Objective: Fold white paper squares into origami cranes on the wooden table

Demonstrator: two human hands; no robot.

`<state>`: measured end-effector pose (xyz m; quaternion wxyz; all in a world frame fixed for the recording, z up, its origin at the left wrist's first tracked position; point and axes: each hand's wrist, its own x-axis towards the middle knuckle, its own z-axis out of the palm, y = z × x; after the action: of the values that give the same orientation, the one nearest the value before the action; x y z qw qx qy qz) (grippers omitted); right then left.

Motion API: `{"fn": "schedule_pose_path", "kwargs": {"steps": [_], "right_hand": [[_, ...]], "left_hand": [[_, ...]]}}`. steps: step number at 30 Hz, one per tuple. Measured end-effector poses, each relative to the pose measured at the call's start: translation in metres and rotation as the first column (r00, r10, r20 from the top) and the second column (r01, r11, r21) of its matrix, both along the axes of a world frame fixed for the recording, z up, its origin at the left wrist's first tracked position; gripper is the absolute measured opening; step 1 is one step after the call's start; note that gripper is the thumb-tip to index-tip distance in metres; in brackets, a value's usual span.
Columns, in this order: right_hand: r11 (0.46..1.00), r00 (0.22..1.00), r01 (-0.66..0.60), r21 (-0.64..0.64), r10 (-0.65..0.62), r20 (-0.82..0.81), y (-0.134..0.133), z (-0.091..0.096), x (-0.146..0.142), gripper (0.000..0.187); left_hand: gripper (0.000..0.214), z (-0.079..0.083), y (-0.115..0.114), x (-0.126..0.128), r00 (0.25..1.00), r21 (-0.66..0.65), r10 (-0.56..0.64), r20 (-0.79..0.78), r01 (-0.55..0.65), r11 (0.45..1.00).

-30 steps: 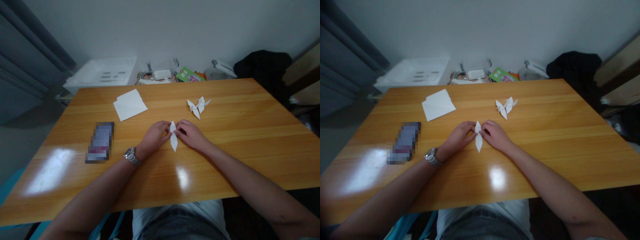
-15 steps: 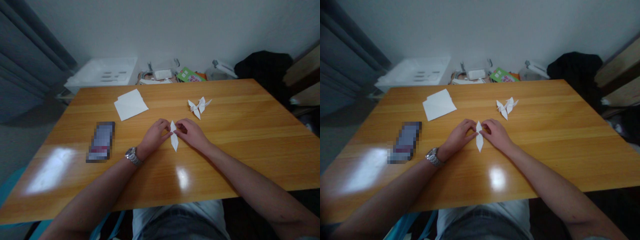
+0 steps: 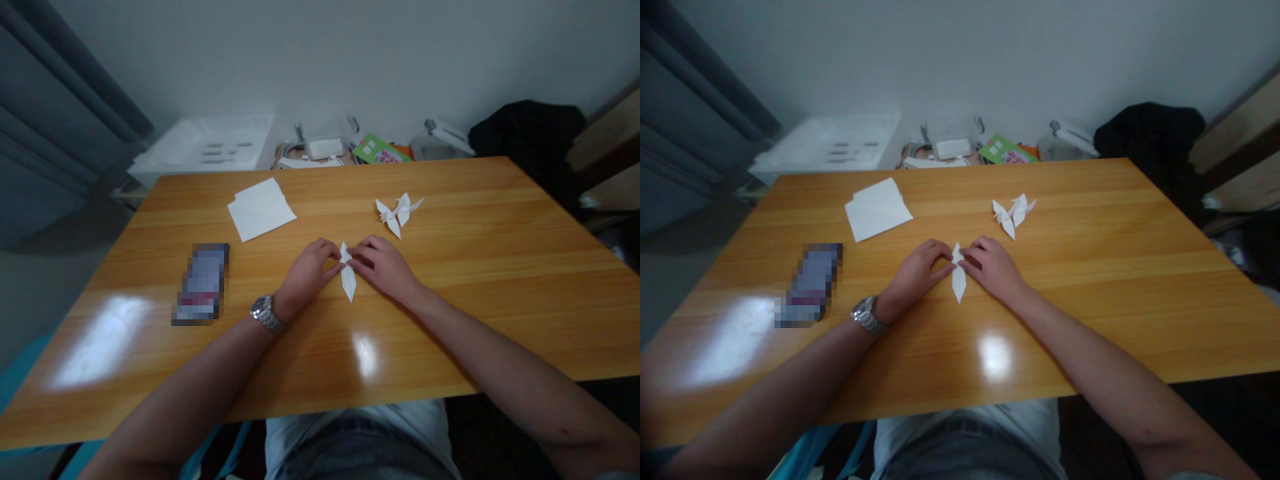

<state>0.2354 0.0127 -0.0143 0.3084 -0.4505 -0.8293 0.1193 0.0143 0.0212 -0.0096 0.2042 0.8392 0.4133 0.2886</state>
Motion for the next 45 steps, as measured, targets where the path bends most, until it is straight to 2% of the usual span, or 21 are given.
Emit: {"fn": "schedule_pose_path", "kwargs": {"steps": [10, 15, 21, 25, 34, 45], "right_hand": [[1.0, 0.994, 0.007, 0.015, -0.009, 0.112, -0.005, 0.006, 0.002, 0.027], [0.996, 0.985, 0.085, 0.017, -0.087, 0.147, -0.005, 0.005, 0.002, 0.029], [0.99, 0.974, 0.137, 0.021, -0.138, 0.181, -0.005, 0.007, 0.004, 0.032], [0.992, 0.977, 0.123, 0.028, -0.126, 0.172, -0.005, 0.007, 0.007, 0.032], [0.998, 0.984, 0.043, 0.042, -0.05, 0.172, -0.003, 0.006, 0.014, 0.033], [0.997, 0.988, 0.008, 0.081, -0.02, 0.151, -0.003, 0.009, 0.016, 0.028]], "left_hand": [[0.012, 0.001, -0.001, 0.0, 1.0, 0.038, 0.007, -0.031, -0.006, 0.999], [0.02, 0.006, -0.007, -0.002, 0.988, 0.117, -0.075, -0.133, 0.091, 0.989], [0.036, 0.007, -0.014, -0.004, 0.96, 0.188, -0.105, -0.261, 0.157, 0.97], [0.038, 0.008, -0.015, -0.005, 0.934, 0.197, -0.12, -0.338, 0.195, 0.961], [0.038, 0.014, -0.016, -0.004, 0.92, 0.264, -0.031, -0.391, 0.145, 0.953], [0.041, 0.011, -0.016, -0.007, 0.906, 0.194, -0.054, -0.42, 0.148, 0.97]]}}
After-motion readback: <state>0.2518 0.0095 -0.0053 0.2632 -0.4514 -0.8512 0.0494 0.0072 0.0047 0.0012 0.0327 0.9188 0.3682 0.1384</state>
